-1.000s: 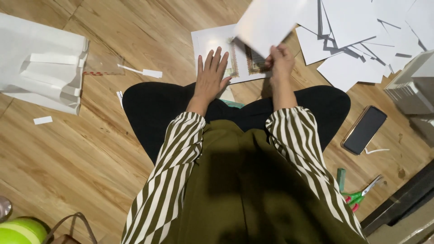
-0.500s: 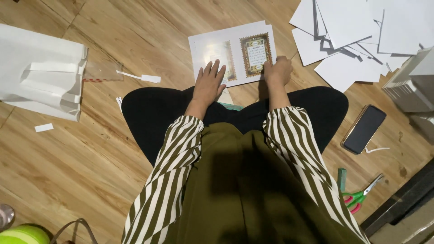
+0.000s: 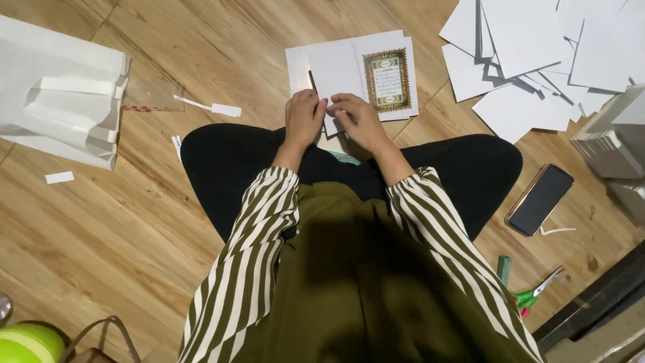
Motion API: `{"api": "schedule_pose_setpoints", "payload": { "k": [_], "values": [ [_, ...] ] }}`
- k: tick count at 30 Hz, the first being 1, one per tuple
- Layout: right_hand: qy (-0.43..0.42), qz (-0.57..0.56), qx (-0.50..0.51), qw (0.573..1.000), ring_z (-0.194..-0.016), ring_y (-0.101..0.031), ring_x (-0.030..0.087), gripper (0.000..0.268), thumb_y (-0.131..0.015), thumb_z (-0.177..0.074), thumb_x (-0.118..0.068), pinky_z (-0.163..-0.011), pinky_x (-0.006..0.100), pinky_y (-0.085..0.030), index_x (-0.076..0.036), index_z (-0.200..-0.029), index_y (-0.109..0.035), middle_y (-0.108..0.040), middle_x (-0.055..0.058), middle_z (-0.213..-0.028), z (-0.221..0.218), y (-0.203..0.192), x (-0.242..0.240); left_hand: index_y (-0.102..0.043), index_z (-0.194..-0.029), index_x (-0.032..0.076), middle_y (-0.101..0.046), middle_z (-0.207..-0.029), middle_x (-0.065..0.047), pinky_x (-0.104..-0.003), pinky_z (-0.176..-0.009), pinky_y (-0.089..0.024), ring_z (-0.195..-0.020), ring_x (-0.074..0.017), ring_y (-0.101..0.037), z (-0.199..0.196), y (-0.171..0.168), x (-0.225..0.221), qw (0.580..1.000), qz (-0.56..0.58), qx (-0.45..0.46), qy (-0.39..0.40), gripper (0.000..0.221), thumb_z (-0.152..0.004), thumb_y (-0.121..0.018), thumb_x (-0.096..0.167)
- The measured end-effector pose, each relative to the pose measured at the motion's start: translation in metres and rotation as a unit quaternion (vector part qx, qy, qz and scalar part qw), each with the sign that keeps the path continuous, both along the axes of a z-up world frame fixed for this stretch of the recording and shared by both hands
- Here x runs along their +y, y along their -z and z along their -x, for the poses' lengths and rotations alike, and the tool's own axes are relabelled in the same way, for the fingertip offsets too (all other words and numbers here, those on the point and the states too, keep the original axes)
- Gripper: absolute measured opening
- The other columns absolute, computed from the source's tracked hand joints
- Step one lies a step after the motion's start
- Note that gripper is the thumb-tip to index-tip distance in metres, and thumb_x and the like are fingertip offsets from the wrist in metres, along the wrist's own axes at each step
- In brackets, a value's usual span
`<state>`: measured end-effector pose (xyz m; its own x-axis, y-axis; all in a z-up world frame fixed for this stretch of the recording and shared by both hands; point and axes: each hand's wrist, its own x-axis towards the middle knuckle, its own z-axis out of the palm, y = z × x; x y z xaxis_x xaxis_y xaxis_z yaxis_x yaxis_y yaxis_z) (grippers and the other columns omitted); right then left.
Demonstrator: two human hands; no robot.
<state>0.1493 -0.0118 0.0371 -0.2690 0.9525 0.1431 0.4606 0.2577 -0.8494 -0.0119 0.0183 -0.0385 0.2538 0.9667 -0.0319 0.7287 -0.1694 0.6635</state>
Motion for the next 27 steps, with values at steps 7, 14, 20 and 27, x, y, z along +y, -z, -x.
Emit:
{"api": "schedule_pose_setpoints", "payload": {
  "k": [7, 14, 20, 27],
  "values": [
    [0.182, -0.046, -0.101, 0.977, -0.109, -0.046, 0.03, 0.047, -0.052, -0.087, -0.03, -0.086, 0.042, -0.042, -0.005, -0.125, -0.039, -0.044, 0.015, -0.12, -0.015, 0.023, 0.017, -0.066, -0.084, 0.002, -0.053, -0.099, -0.011, -0.043, -0.084, -0.036, -0.096, -0.0293, -0.047, -0.005, -0.039, -0.007, 0.989, -0.116, 0.08, -0.04, 0.027, -0.085, -0.051, 0.025],
    [0.289, 0.23, 0.096, 0.924, -0.074, -0.061, 0.013, 0.053, -0.066, -0.068, -0.019, -0.066, 0.026, -0.052, -0.012, -0.116, -0.046, -0.063, 0.004, -0.084, -0.023, 0.01, 0.029, -0.034, -0.118, 0.011, -0.051, -0.11, -0.007, -0.041, -0.092, -0.033, -0.104, -0.0262, -0.046, -0.005, -0.058, -0.005, 0.99, -0.087, 0.094, -0.06, 0.046, -0.082, -0.059, 0.025],
    [0.305, 0.158, -0.143, 0.928, -0.098, -0.051, 0.027, 0.059, -0.06, -0.074, -0.037, -0.075, 0.045, -0.041, -0.018, -0.124, -0.036, -0.051, 0.006, -0.11, -0.038, 0.019, 0.026, -0.046, -0.126, 0.016, -0.022, -0.143, -0.009, -0.063, -0.101, -0.01, -0.13, -0.0361, -0.016, 0.012, -0.051, 0.016, 0.973, -0.059, 0.202, 0.094, 0.051, -0.08, -0.065, 0.026],
    [0.278, 0.02, -0.33, 0.902, -0.074, -0.05, 0.032, 0.06, -0.041, -0.092, -0.048, -0.066, 0.044, -0.038, -0.017, -0.139, -0.02, -0.052, 0.015, -0.09, -0.018, 0.03, 0.031, -0.049, -0.098, 0.009, -0.031, -0.141, -0.01, -0.057, -0.103, -0.013, -0.129, -0.0361, -0.021, 0.013, -0.066, 0.03, 0.955, -0.044, 0.197, 0.216, 0.031, -0.077, -0.066, 0.025]
  ]
}}
